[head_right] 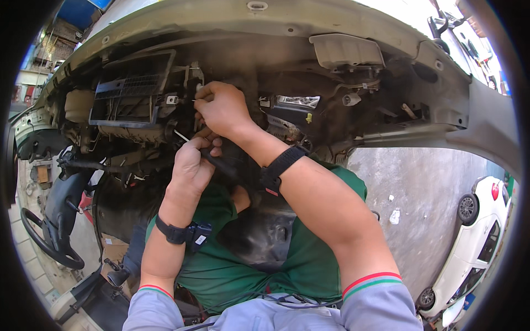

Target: The person works under the dashboard of a vehicle by disconnecting wire harnesses and using a screwdriver to remove internal components. They pull at various wires and connectors to detach them from the vehicle's electrical system.

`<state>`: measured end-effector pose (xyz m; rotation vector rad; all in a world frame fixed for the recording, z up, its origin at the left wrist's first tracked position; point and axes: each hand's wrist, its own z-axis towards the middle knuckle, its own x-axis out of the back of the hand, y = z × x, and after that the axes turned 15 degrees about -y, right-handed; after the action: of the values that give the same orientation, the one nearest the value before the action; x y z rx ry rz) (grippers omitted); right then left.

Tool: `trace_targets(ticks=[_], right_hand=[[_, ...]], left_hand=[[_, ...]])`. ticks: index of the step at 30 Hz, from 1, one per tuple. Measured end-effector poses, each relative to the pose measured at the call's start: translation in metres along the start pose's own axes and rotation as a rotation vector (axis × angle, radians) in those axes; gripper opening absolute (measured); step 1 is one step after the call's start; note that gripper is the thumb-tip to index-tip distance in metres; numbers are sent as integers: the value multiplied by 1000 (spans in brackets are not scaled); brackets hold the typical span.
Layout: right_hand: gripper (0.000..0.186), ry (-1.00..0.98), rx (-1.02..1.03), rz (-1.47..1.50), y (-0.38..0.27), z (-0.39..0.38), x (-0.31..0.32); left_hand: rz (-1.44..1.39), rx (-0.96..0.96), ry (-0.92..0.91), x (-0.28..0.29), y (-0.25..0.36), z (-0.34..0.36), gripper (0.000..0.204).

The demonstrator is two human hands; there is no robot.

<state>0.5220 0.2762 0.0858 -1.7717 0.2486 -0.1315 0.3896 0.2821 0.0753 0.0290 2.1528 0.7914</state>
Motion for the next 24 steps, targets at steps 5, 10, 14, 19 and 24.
trace_targets(ticks=[5, 10, 14, 19, 24], right_hand=[[14, -68, -76, -38, -2, 9, -5], [18, -84, -40, -71, 2, 16, -7], [18, -69, -29, -35, 3, 19, -8], [21, -89, -45, -59, 4, 19, -12], [24, -68, -99, -86, 6, 20, -12]], left_hand=[[57, -50, 85, -2, 1, 6, 26], [46, -55, 95, 10, 0, 12, 24], [88, -5, 87, 6, 3, 7, 11], [143, 16, 118, 7, 7, 4, 9], [154, 11, 98, 9, 6, 5, 8]])
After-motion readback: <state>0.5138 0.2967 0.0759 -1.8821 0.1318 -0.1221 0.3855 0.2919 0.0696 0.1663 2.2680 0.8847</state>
